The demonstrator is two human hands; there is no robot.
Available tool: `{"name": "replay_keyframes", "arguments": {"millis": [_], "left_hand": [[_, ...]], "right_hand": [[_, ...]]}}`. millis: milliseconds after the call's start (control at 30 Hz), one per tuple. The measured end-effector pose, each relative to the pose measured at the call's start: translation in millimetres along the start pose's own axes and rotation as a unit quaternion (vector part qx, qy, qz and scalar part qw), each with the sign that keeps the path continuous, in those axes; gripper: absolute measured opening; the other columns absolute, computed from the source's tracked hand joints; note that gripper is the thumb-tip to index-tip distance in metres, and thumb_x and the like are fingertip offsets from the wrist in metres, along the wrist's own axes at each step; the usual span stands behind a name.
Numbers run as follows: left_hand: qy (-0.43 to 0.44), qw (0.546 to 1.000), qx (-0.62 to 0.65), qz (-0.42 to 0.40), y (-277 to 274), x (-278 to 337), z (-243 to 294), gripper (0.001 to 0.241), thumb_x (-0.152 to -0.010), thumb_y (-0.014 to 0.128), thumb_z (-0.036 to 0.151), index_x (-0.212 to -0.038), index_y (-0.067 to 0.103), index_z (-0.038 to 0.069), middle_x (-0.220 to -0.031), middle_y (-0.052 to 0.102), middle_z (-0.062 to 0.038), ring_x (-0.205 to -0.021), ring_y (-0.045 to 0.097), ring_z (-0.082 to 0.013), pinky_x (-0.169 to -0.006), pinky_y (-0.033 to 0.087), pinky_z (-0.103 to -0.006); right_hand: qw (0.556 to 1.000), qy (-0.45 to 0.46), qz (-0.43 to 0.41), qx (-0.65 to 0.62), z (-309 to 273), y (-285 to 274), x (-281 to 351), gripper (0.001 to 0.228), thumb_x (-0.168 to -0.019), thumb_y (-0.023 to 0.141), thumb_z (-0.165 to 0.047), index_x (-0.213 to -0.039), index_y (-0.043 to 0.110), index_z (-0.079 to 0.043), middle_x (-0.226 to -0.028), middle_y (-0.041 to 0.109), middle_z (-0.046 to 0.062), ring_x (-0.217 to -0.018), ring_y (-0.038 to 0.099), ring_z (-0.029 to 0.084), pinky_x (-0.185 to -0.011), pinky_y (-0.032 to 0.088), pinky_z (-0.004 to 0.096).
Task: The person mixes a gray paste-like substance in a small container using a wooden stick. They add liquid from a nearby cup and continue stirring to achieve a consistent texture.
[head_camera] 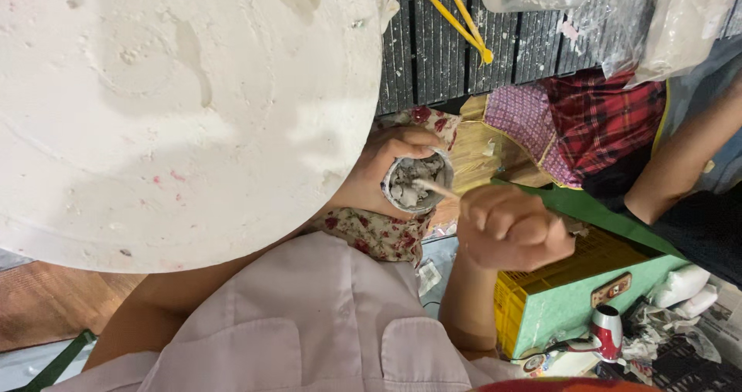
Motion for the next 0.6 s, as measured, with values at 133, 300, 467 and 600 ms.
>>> {"name": "replay_keyframes", "arguments": {"millis": [133,300,467,600], "left_hand": [[0.021,1.0,-0.001,-0.01,22,-14,-13,0.089,-0.073,0.098,0.023,-0.137,0.038,0.008,-0.148,0.05,-0.012,-0.139,0.052,-0.0281,-0.119,0.045,-0.0437],[0.054,0.998,-0.012,-0.022,75,-28,-37,0.088,-0.073,0.098,0.022,-0.137,0.038,0.009,-0.148,0.05,-0.012,-0.139,0.052,-0.0277,-0.12,0.045,-0.044],[0.002,1.0,-0.021,-0.007,80,-18,-49,0.091,-0.068,0.1,0.017,-0.138,0.042,0.01,-0.15,0.052,-0.013,-0.146,0.052,-0.0309,-0.122,0.045,-0.0428],[-0.009,0.997,-0.078,-0.006,72,-23,-41,0.09,-0.068,0.102,0.025,-0.134,0.043,0.009,-0.148,0.055,-0.013,-0.142,0.054,-0.0287,-0.12,0.046,-0.0422]], "right_hand": [[0.99,-0.016,-0.033,0.134,8,19,11,0.049,-0.105,0.032,-0.028,-0.058,0.024,-0.017,-0.048,0.021,-0.003,-0.041,0.013,0.013,-0.04,0.012,0.037],[0.976,-0.041,-0.104,0.187,29,39,24,0.054,-0.106,0.036,-0.027,-0.055,0.027,-0.015,-0.048,0.025,-0.003,-0.04,0.02,0.013,-0.04,0.019,0.035],[0.956,-0.106,-0.108,0.251,37,43,29,0.056,-0.107,0.041,-0.031,-0.055,0.025,-0.015,-0.05,0.027,-0.003,-0.04,0.025,0.015,-0.042,0.021,0.035],[0.967,-0.092,-0.079,0.226,53,23,25,0.056,-0.106,0.046,-0.033,-0.058,0.027,-0.011,-0.052,0.03,0.001,-0.043,0.029,0.018,-0.045,0.026,0.035]]}}
Point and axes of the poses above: each hand's wrist, its own x-axis away from the middle knuckle, its own y-axis out of the palm, z = x × y, the point moved 8 cm from there along -x, towards the middle knuckle
